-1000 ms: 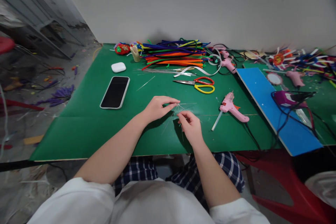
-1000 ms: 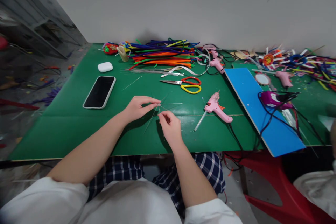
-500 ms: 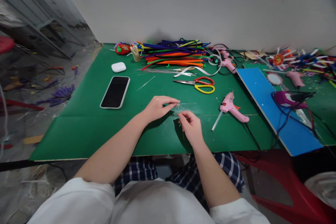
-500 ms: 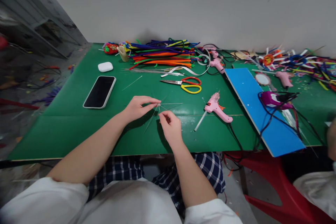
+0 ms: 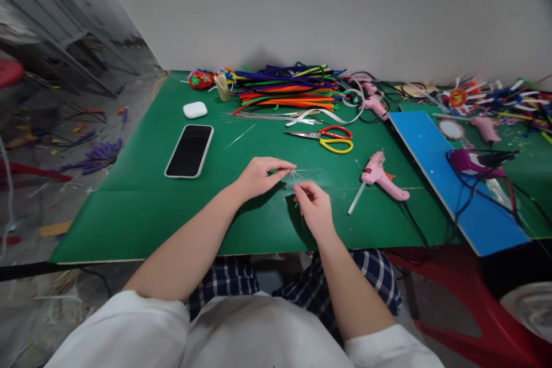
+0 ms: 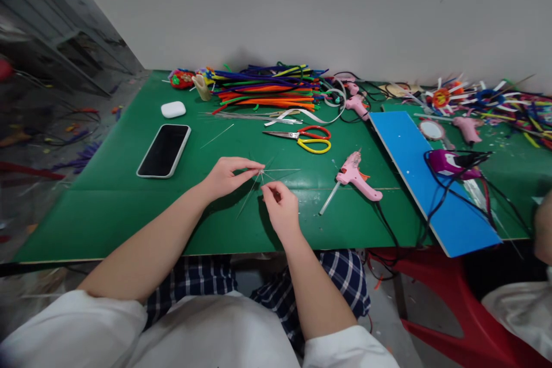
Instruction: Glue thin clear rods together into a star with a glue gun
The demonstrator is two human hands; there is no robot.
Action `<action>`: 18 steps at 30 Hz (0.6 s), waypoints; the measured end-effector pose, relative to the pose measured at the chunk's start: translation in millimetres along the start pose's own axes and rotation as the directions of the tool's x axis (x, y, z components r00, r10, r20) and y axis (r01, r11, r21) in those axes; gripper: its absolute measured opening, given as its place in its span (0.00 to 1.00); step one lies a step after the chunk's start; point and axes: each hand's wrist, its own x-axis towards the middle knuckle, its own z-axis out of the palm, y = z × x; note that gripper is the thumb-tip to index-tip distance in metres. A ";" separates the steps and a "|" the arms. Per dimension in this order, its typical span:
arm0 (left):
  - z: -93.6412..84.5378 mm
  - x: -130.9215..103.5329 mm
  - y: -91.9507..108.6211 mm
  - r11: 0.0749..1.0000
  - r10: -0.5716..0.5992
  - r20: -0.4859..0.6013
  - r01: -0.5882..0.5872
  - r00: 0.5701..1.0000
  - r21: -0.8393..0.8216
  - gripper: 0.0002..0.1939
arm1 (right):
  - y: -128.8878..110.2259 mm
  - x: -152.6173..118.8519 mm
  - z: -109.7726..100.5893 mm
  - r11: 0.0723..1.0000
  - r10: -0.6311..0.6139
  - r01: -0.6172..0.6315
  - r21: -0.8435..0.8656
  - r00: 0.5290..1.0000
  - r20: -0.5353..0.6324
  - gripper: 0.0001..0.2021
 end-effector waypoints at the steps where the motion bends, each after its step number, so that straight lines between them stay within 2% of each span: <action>1: 0.1 -0.1 -0.1 1.000 0.001 -0.001 -0.001 1.000 0.000 0.10 | -0.2 0.1 0.0 1.000 0.001 -0.001 -0.001 1.000 -0.002 0.09; 7: 0.0 -0.4 -0.4 1.000 -0.001 -0.005 0.001 1.000 0.002 0.10 | -2.4 0.0 -0.1 1.000 0.005 -0.005 -0.012 1.000 -0.001 0.09; 10: -0.7 -0.6 0.6 1.000 -0.017 0.006 0.017 1.000 -0.014 0.11 | -4.2 -1.3 -1.2 0.999 0.007 -0.008 -0.034 0.999 -0.040 0.10; 18: -2.7 -1.1 2.2 0.999 -0.050 0.006 0.050 0.999 -0.017 0.12 | -2.2 -13.3 -15.1 0.969 -0.050 0.009 -0.247 0.986 -0.159 0.12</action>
